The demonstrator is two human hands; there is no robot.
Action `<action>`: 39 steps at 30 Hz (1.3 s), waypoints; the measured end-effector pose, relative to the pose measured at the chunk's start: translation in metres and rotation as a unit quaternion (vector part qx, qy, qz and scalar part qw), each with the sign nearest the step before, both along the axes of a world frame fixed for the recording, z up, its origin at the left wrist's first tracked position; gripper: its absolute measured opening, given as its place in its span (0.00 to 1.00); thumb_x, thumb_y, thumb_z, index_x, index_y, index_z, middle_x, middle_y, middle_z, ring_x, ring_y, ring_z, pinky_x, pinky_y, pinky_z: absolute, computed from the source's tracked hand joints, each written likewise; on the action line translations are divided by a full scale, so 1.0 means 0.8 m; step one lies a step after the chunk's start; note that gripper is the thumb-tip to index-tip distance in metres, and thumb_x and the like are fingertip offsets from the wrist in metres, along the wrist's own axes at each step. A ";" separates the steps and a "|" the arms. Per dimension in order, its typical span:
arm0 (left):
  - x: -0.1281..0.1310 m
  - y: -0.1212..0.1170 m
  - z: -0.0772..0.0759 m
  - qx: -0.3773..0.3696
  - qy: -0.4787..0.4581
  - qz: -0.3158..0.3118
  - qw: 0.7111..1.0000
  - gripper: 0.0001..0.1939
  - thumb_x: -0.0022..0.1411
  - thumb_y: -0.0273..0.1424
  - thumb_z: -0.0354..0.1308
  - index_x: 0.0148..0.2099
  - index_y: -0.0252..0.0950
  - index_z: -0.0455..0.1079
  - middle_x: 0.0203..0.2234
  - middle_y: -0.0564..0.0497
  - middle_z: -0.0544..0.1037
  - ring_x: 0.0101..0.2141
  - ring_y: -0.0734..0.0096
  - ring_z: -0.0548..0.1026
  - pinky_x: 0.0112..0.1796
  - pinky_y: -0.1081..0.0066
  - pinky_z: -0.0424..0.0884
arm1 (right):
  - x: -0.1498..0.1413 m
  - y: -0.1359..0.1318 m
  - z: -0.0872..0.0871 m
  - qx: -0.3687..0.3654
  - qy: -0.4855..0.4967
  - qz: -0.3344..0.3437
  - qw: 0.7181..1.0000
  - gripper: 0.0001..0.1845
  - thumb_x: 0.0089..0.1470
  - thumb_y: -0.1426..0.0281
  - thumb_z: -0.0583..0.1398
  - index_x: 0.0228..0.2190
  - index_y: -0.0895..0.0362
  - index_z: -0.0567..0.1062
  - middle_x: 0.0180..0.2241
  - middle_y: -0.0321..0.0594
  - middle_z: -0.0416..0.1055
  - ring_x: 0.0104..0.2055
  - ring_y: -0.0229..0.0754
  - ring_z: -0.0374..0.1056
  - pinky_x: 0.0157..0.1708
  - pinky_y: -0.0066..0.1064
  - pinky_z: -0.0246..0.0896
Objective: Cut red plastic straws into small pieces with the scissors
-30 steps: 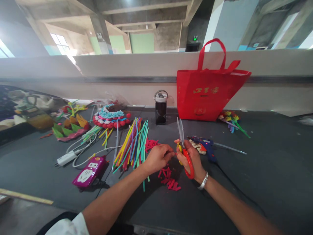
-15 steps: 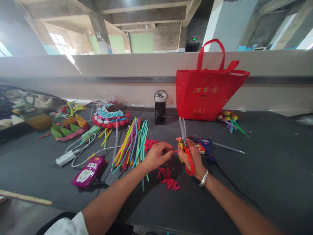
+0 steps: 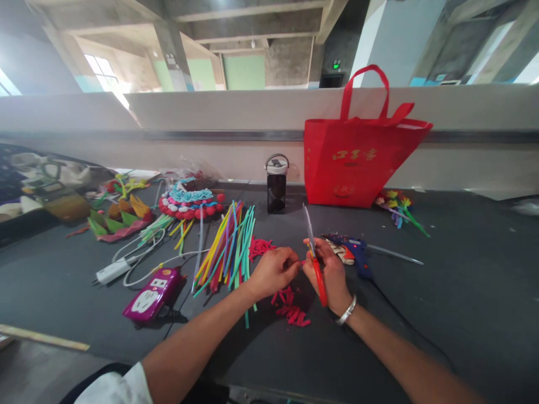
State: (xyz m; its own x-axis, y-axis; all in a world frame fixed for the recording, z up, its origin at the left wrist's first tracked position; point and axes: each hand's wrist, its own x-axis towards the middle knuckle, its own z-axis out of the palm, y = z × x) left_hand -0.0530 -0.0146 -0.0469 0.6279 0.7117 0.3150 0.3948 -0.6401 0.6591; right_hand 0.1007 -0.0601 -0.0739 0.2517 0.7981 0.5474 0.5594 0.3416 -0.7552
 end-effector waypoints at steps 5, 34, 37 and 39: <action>-0.002 0.002 0.001 -0.041 -0.041 -0.006 0.998 0.06 0.59 0.29 0.52 0.31 0.35 0.68 0.24 0.53 0.72 0.27 0.73 0.68 0.31 0.73 0.61 | 0.006 -0.002 0.010 -0.005 0.003 0.014 1.000 0.17 0.52 0.71 0.56 0.45 0.54 0.69 0.39 0.40 0.74 0.37 0.42 0.72 0.41 0.36 0.67; -0.004 0.004 -0.008 0.116 0.053 0.005 0.992 0.04 0.60 0.26 0.51 0.34 0.35 0.67 0.27 0.49 0.74 0.30 0.67 0.72 0.33 0.70 0.62 | 0.005 0.003 0.002 -0.070 0.052 0.028 0.996 0.18 0.49 0.68 0.59 0.44 0.58 0.68 0.31 0.38 0.73 0.32 0.41 0.71 0.36 0.34 0.67; -0.006 0.009 -0.007 0.067 0.002 0.031 0.997 0.04 0.58 0.25 0.52 0.31 0.35 0.66 0.24 0.52 0.72 0.28 0.70 0.70 0.30 0.71 0.61 | 0.012 0.005 0.011 -0.085 0.080 0.020 0.993 0.17 0.48 0.67 0.59 0.42 0.57 0.69 0.28 0.36 0.72 0.28 0.40 0.70 0.29 0.31 0.66; -0.006 0.012 -0.005 0.019 -0.049 0.067 0.996 0.05 0.59 0.26 0.52 0.30 0.35 0.66 0.23 0.53 0.71 0.26 0.72 0.69 0.29 0.72 0.61 | 0.018 0.007 0.018 -0.090 0.093 0.012 0.992 0.18 0.48 0.66 0.60 0.42 0.57 0.69 0.27 0.35 0.72 0.25 0.38 0.68 0.25 0.29 0.64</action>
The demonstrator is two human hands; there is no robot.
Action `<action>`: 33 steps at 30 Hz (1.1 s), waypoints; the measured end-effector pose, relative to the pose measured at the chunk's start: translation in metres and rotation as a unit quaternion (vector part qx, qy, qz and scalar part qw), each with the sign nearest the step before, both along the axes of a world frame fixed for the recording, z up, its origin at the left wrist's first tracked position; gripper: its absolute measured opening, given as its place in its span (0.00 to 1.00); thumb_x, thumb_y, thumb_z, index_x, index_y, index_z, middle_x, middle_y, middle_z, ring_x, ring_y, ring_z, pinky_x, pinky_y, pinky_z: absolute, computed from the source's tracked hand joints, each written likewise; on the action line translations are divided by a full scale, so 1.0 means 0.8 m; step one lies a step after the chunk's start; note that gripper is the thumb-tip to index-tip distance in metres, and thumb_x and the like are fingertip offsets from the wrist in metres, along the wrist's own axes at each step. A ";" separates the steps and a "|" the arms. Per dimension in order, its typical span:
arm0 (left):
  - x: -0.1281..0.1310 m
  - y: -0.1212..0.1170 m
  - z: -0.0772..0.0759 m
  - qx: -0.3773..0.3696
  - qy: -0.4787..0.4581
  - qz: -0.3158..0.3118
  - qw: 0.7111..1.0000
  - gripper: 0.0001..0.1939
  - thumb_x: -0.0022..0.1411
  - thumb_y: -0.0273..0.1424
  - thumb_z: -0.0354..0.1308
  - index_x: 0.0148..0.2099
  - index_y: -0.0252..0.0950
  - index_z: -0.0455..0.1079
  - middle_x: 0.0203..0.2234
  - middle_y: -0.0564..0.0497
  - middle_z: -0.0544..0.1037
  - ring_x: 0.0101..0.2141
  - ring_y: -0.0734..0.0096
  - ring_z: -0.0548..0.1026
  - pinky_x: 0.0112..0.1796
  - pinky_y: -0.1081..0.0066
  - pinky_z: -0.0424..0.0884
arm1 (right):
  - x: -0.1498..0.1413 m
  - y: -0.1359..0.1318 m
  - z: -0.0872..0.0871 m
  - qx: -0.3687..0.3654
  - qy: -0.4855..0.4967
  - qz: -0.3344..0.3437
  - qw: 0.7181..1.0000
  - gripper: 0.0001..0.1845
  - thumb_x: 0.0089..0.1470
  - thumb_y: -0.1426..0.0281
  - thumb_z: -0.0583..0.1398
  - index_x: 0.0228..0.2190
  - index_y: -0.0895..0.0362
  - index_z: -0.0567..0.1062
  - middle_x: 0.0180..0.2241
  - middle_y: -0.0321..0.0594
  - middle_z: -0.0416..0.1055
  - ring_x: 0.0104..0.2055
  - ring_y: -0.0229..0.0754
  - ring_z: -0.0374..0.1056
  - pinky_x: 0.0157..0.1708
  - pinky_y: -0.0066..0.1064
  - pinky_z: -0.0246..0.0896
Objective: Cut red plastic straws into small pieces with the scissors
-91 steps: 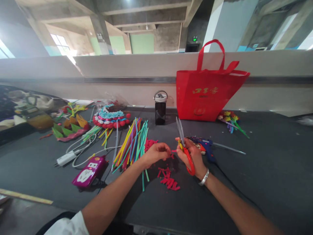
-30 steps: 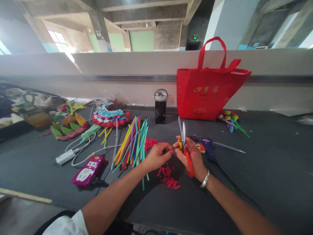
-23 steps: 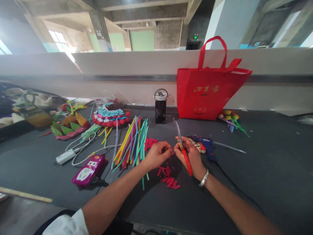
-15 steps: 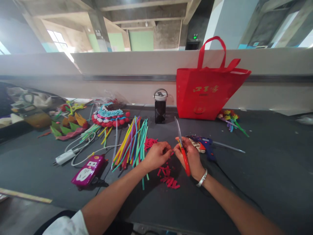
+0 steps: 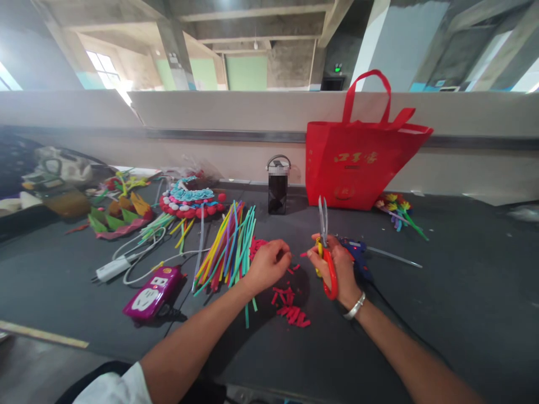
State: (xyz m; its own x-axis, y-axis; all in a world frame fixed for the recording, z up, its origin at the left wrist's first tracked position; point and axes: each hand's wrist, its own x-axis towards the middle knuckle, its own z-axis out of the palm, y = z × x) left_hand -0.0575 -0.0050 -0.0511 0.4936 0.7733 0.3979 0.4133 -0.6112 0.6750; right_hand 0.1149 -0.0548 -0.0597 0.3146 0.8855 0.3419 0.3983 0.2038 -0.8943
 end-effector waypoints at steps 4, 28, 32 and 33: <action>0.003 -0.001 0.005 -0.046 -0.097 -0.003 0.994 0.05 0.61 0.30 0.54 0.35 0.35 0.70 0.27 0.51 0.74 0.29 0.71 0.71 0.32 0.73 0.64 | 0.004 0.002 0.006 -0.017 0.016 0.043 0.999 0.20 0.46 0.65 0.60 0.42 0.57 0.69 0.26 0.34 0.71 0.23 0.37 0.67 0.23 0.27 0.63; 0.007 -0.005 0.008 -0.381 -0.443 -0.042 0.811 0.05 0.50 0.29 0.65 0.30 0.34 0.73 0.23 0.53 0.74 0.24 0.77 0.70 0.31 0.74 0.65 | -0.013 -0.011 -0.016 0.059 -0.213 0.021 0.975 0.24 0.53 0.70 0.58 0.52 0.55 0.64 0.42 0.44 0.69 0.43 0.46 0.66 0.46 0.41 0.63; 0.007 -0.004 0.009 -0.376 -0.479 -0.040 0.792 0.06 0.50 0.29 0.65 0.32 0.34 0.73 0.25 0.53 0.75 0.25 0.77 0.71 0.32 0.74 0.66 | -0.018 -0.010 -0.019 0.047 -0.279 0.034 0.958 0.27 0.48 0.77 0.58 0.52 0.56 0.65 0.41 0.44 0.69 0.43 0.47 0.64 0.45 0.41 0.63; 0.007 -0.004 0.008 -0.375 -0.481 -0.040 0.792 0.06 0.50 0.29 0.65 0.33 0.34 0.73 0.26 0.53 0.75 0.26 0.77 0.71 0.32 0.74 0.66 | -0.019 -0.010 -0.019 0.046 -0.284 0.033 0.957 0.28 0.47 0.78 0.58 0.51 0.56 0.66 0.41 0.44 0.70 0.43 0.47 0.64 0.45 0.41 0.63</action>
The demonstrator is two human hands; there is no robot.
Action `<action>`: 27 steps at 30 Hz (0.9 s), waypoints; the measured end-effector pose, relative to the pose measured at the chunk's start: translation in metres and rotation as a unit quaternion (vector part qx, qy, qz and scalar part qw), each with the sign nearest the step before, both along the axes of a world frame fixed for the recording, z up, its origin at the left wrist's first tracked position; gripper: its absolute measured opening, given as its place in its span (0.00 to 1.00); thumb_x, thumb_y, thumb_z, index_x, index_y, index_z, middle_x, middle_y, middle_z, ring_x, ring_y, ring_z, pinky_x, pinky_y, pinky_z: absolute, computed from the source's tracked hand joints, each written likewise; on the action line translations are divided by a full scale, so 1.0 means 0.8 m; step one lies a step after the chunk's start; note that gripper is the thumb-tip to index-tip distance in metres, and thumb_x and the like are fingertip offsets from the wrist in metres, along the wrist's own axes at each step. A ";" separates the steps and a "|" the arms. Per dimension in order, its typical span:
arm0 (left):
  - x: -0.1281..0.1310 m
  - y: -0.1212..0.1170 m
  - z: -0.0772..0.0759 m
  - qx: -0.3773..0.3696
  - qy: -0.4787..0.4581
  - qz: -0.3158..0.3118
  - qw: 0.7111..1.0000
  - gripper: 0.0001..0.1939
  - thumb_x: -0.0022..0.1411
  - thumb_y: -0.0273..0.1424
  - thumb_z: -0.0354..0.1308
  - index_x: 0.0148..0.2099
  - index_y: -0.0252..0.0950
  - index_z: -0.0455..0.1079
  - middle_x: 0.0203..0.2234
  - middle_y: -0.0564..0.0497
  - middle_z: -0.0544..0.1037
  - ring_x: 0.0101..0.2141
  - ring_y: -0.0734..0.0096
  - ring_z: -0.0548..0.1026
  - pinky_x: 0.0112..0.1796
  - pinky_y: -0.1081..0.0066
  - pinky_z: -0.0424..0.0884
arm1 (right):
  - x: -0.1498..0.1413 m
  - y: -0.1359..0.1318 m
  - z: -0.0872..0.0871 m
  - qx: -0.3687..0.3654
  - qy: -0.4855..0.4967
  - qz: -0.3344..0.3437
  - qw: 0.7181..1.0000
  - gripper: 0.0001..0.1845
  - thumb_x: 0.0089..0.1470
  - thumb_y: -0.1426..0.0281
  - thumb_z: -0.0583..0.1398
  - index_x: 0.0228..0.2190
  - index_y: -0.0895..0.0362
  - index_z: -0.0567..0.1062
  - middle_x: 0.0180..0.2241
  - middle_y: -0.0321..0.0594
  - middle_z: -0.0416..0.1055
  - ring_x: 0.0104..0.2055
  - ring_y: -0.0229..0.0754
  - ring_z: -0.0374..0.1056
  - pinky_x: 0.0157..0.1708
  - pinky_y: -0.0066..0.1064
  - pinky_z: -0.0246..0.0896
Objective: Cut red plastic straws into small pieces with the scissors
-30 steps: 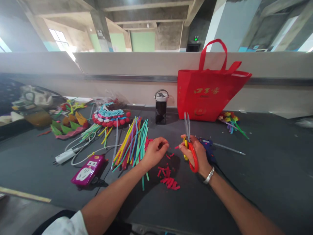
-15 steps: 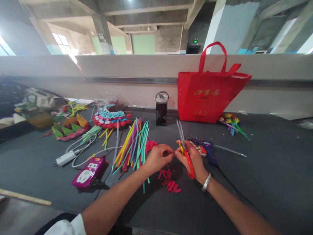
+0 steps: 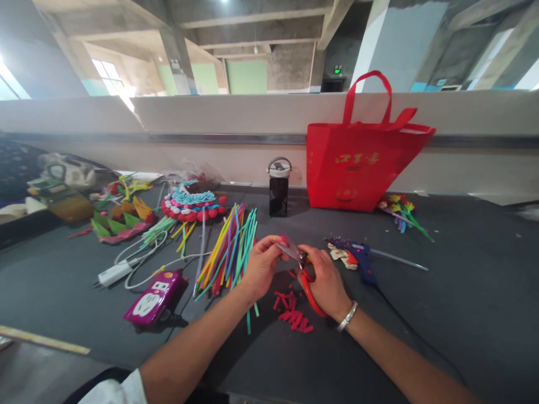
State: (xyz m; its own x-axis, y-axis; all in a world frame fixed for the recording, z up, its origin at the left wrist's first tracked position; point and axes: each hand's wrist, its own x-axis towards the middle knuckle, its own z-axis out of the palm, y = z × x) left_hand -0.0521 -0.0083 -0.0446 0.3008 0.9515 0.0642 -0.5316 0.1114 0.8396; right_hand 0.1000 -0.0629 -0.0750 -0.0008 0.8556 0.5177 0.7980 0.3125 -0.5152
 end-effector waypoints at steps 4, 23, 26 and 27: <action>0.001 -0.002 0.000 0.018 0.009 -0.006 1.000 0.05 0.51 0.28 0.64 0.32 0.34 0.73 0.26 0.53 0.75 0.25 0.77 0.71 0.32 0.74 0.67 | 0.000 -0.001 0.002 0.001 -0.001 -0.006 1.000 0.28 0.46 0.78 0.57 0.51 0.56 0.66 0.39 0.43 0.70 0.40 0.46 0.64 0.43 0.39 0.62; 0.000 -0.005 0.000 0.087 0.061 0.022 0.994 0.05 0.51 0.27 0.63 0.29 0.34 0.69 0.23 0.54 0.75 0.25 0.77 0.71 0.31 0.74 0.66 | 0.002 -0.002 0.006 -0.004 0.002 -0.016 1.000 0.25 0.45 0.78 0.58 0.48 0.56 0.68 0.37 0.41 0.71 0.37 0.44 0.66 0.40 0.35 0.61; 0.000 -0.005 0.003 0.075 0.063 0.024 0.995 0.06 0.51 0.28 0.64 0.29 0.34 0.69 0.23 0.54 0.75 0.25 0.76 0.71 0.31 0.73 0.66 | 0.002 -0.001 0.005 -0.001 0.009 -0.010 1.000 0.25 0.45 0.78 0.58 0.47 0.55 0.68 0.37 0.40 0.72 0.36 0.44 0.66 0.40 0.35 0.61; 0.000 -0.005 0.004 0.073 0.063 0.023 0.995 0.06 0.50 0.28 0.64 0.28 0.34 0.69 0.23 0.54 0.75 0.25 0.76 0.71 0.31 0.73 0.66 | 0.002 -0.001 0.005 -0.001 0.011 -0.008 1.000 0.24 0.45 0.78 0.58 0.47 0.55 0.68 0.36 0.40 0.72 0.36 0.44 0.66 0.40 0.35 0.61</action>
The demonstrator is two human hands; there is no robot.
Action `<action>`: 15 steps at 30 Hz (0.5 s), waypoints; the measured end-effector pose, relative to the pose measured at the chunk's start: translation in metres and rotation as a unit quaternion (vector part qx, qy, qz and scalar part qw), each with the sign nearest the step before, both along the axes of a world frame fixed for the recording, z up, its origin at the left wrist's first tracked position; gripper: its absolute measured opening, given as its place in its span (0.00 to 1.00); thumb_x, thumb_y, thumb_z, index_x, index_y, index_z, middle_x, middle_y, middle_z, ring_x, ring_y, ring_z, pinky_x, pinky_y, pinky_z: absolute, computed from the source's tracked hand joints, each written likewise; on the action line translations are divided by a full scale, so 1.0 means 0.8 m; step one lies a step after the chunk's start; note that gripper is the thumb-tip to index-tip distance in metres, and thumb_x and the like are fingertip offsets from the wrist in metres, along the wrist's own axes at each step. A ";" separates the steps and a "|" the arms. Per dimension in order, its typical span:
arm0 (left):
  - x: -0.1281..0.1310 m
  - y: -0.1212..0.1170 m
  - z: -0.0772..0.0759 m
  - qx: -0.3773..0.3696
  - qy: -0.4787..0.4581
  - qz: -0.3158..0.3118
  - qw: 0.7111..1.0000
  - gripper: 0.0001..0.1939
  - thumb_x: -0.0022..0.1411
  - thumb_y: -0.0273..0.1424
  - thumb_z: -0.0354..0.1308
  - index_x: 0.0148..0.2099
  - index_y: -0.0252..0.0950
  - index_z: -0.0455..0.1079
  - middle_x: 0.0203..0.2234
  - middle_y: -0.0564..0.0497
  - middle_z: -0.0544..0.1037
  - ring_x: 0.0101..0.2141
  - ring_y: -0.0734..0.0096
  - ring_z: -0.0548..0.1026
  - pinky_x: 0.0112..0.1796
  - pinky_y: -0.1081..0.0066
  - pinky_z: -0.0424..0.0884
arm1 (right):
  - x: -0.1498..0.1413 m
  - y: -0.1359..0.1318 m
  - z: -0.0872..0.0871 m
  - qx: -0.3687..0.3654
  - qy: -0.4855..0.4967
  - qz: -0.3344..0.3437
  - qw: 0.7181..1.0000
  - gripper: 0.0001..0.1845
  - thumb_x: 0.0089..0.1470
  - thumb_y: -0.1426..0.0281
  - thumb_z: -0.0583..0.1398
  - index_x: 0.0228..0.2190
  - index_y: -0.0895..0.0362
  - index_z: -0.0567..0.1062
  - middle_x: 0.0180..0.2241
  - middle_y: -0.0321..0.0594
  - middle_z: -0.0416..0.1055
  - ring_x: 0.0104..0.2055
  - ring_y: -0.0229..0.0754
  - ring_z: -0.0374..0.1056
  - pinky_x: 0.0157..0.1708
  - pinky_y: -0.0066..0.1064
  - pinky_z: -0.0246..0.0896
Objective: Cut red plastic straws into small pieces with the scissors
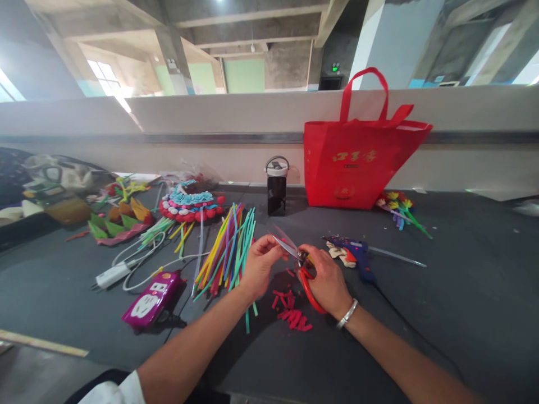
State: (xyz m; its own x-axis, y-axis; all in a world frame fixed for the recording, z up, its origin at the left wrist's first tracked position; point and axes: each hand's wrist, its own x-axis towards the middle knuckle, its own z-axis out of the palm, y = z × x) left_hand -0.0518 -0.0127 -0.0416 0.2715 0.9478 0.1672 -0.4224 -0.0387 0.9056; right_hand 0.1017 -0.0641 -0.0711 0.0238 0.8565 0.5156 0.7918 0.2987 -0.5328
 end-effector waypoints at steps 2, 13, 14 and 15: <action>0.000 0.000 0.001 -0.002 -0.002 -0.001 1.000 0.06 0.50 0.28 0.64 0.28 0.34 0.69 0.23 0.54 0.75 0.25 0.76 0.70 0.31 0.73 0.66 | 0.000 0.000 0.000 -0.001 0.004 0.004 1.000 0.23 0.46 0.78 0.58 0.46 0.55 0.69 0.35 0.39 0.72 0.35 0.43 0.66 0.39 0.34 0.61; -0.002 0.003 0.000 0.010 -0.004 0.000 1.000 0.06 0.51 0.29 0.63 0.27 0.35 0.69 0.22 0.54 0.73 0.25 0.76 0.68 0.31 0.73 0.65 | 0.000 0.000 0.000 -0.007 -0.012 0.006 1.000 0.18 0.47 0.77 0.58 0.42 0.54 0.72 0.30 0.37 0.71 0.31 0.41 0.66 0.34 0.31 0.60; -0.002 0.003 0.000 0.012 -0.003 0.002 1.000 0.06 0.51 0.29 0.63 0.28 0.35 0.69 0.22 0.54 0.73 0.25 0.76 0.68 0.31 0.73 0.65 | 0.001 0.000 0.000 -0.008 -0.012 0.007 1.000 0.18 0.48 0.76 0.58 0.42 0.54 0.72 0.30 0.37 0.71 0.31 0.41 0.66 0.34 0.31 0.60; -0.002 0.003 0.000 0.015 -0.002 0.002 1.000 0.06 0.51 0.29 0.63 0.28 0.35 0.69 0.22 0.54 0.73 0.25 0.76 0.68 0.31 0.73 0.65 | 0.001 0.000 0.000 -0.009 -0.009 0.006 1.000 0.17 0.48 0.76 0.58 0.42 0.54 0.72 0.30 0.37 0.72 0.31 0.41 0.66 0.34 0.31 0.60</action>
State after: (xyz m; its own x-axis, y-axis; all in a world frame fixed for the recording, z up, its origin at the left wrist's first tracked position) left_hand -0.0537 -0.0099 -0.0419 0.2664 0.9438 0.1956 -0.4253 -0.0670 0.9026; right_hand 0.1025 -0.0639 -0.0713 0.0035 0.8658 0.5003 0.7979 0.2992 -0.5233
